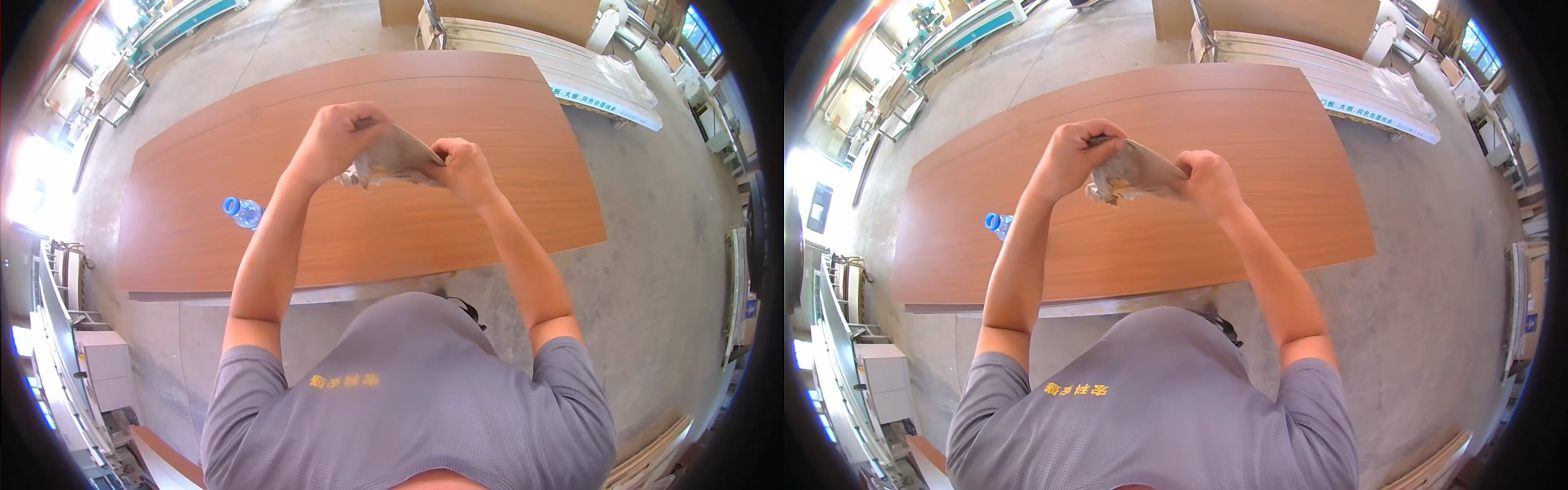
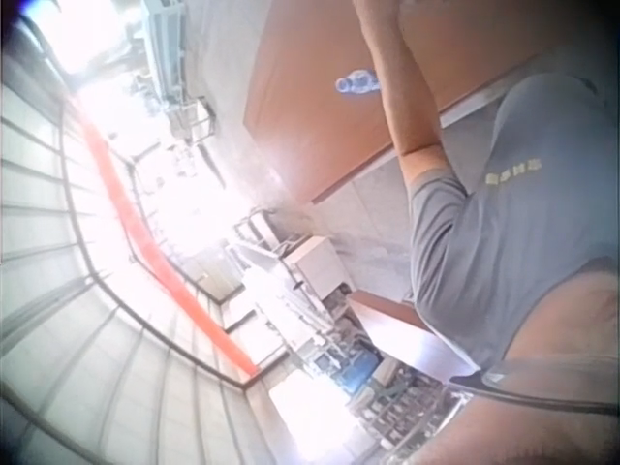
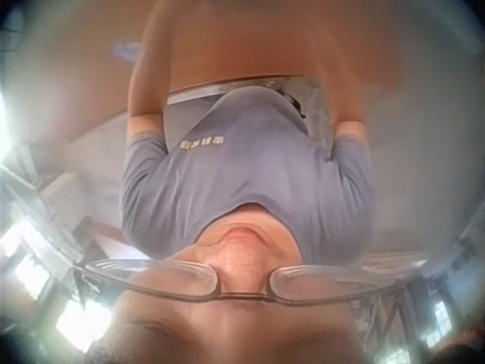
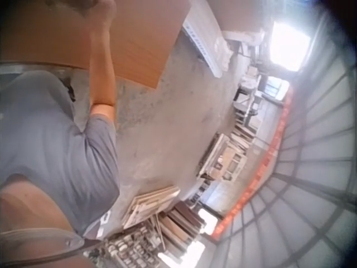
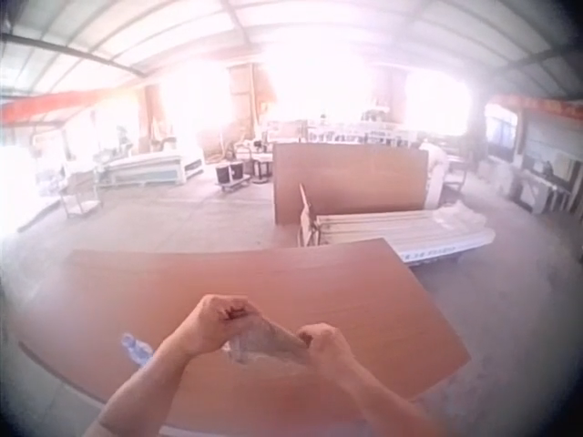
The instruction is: The person wipes the surface of a large wooden board with a cloth, moving the cloth across the wood and occasionally shifting a water bottle to reach different areas.
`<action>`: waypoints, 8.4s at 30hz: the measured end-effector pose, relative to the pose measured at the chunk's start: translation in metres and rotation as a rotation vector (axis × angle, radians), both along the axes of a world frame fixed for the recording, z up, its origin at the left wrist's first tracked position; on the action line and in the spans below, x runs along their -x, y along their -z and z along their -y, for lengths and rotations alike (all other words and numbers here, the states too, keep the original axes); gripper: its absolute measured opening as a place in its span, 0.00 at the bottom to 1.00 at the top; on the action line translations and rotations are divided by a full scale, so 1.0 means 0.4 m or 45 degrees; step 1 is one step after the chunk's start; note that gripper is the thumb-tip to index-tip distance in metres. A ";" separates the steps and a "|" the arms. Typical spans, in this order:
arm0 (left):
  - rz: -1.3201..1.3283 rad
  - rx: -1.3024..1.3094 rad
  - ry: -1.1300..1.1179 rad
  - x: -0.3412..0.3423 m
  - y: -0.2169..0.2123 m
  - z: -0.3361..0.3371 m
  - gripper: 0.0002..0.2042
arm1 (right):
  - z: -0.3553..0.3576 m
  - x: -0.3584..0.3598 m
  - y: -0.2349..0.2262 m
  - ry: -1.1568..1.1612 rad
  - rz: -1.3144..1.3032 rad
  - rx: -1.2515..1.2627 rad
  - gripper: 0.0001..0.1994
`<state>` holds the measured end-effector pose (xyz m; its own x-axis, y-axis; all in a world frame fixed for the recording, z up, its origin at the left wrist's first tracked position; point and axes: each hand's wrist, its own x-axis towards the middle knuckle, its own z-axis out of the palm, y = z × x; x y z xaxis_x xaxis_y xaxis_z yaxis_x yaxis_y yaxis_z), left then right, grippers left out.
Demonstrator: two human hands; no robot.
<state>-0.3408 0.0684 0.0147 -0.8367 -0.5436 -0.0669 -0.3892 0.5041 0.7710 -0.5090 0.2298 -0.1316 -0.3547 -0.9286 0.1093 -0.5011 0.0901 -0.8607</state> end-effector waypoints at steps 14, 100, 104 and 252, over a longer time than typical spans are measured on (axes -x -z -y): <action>0.136 -0.077 -0.194 0.007 0.005 0.109 0.11 | 0.020 0.215 -0.002 0.052 0.730 0.190 0.04; -0.421 0.356 -0.554 -0.495 0.661 0.428 0.22 | 0.538 -0.294 -0.180 -0.170 -1.146 0.125 0.09; -0.187 0.590 -0.614 -0.594 0.674 0.529 0.19 | 0.566 -0.288 -0.118 -0.133 -1.224 0.062 0.13; 0.449 1.042 -0.273 -0.624 0.783 0.881 0.36 | -0.351 -0.150 0.251 0.503 -0.286 -0.904 0.45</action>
